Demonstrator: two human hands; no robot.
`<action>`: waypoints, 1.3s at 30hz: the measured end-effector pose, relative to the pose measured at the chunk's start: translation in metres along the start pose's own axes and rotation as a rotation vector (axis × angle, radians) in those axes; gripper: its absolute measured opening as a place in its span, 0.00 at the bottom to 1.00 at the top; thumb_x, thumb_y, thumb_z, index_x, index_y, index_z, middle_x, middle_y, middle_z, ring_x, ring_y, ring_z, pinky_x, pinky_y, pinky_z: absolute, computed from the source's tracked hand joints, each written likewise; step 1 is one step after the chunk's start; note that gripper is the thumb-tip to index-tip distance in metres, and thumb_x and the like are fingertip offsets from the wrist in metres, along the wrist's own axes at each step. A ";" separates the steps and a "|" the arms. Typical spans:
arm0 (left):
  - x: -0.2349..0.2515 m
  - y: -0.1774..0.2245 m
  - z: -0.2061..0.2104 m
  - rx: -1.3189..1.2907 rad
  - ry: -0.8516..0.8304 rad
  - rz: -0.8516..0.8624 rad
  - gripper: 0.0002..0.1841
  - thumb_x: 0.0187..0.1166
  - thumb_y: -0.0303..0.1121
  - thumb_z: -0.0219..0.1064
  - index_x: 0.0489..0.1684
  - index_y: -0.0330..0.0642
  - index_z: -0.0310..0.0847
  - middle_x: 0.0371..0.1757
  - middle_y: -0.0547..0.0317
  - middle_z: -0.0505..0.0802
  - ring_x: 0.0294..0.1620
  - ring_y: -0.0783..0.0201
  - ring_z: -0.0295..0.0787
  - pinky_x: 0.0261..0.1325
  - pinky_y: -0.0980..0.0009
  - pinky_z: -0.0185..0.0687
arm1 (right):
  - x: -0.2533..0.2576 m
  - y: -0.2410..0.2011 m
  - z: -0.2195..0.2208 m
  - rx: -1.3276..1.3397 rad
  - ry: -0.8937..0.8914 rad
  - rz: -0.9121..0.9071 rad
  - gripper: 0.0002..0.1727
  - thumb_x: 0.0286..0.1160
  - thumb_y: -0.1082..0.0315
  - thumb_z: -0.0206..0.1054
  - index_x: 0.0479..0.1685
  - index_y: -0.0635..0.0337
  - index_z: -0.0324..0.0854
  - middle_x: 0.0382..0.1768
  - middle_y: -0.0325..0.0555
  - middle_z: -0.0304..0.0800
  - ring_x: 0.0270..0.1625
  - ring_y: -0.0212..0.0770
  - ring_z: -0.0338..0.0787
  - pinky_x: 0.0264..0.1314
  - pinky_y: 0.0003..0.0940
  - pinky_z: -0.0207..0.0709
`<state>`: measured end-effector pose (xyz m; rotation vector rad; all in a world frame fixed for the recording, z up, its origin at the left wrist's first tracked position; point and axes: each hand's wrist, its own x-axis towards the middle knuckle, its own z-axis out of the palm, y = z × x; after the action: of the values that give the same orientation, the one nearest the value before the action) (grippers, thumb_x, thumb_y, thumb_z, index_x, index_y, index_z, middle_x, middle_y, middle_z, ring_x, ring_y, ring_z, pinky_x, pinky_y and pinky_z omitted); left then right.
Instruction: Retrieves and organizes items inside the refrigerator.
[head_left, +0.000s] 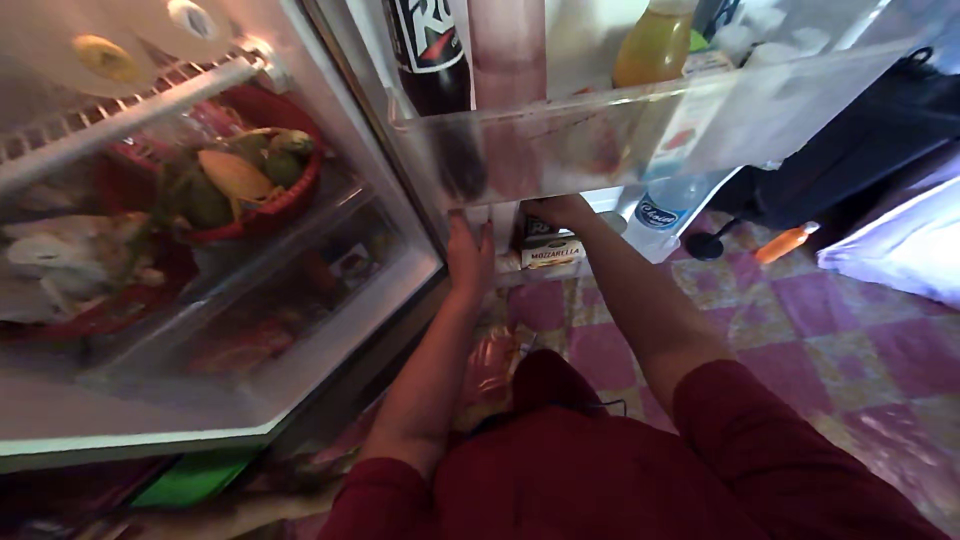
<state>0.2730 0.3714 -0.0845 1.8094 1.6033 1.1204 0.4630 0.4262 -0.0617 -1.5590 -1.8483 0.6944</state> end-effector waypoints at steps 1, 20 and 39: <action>-0.001 0.003 -0.001 0.034 -0.006 -0.019 0.34 0.89 0.38 0.59 0.86 0.22 0.51 0.68 0.24 0.83 0.69 0.36 0.84 0.74 0.44 0.76 | 0.001 0.002 0.003 0.010 0.019 -0.018 0.25 0.74 0.61 0.76 0.65 0.69 0.82 0.61 0.64 0.88 0.69 0.57 0.85 0.76 0.62 0.72; -0.037 -0.013 0.008 -0.104 0.088 0.179 0.48 0.78 0.27 0.70 0.91 0.24 0.33 0.55 0.31 0.89 0.50 0.51 0.92 0.57 0.59 0.88 | -0.103 0.004 0.006 -0.188 0.250 -0.082 0.34 0.78 0.56 0.70 0.77 0.73 0.73 0.75 0.74 0.75 0.78 0.73 0.75 0.79 0.71 0.61; -0.034 -0.063 -0.043 -0.344 0.006 0.263 0.25 0.62 0.29 0.81 0.56 0.24 0.80 0.56 0.43 0.85 0.59 0.64 0.81 0.66 0.71 0.76 | -0.107 0.013 0.105 -0.036 0.278 -0.651 0.24 0.76 0.68 0.64 0.70 0.69 0.78 0.74 0.68 0.80 0.72 0.62 0.85 0.71 0.59 0.76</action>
<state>0.2022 0.3445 -0.1188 1.8133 1.1107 1.4190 0.4067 0.3221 -0.1549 -0.9148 -1.9871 0.1365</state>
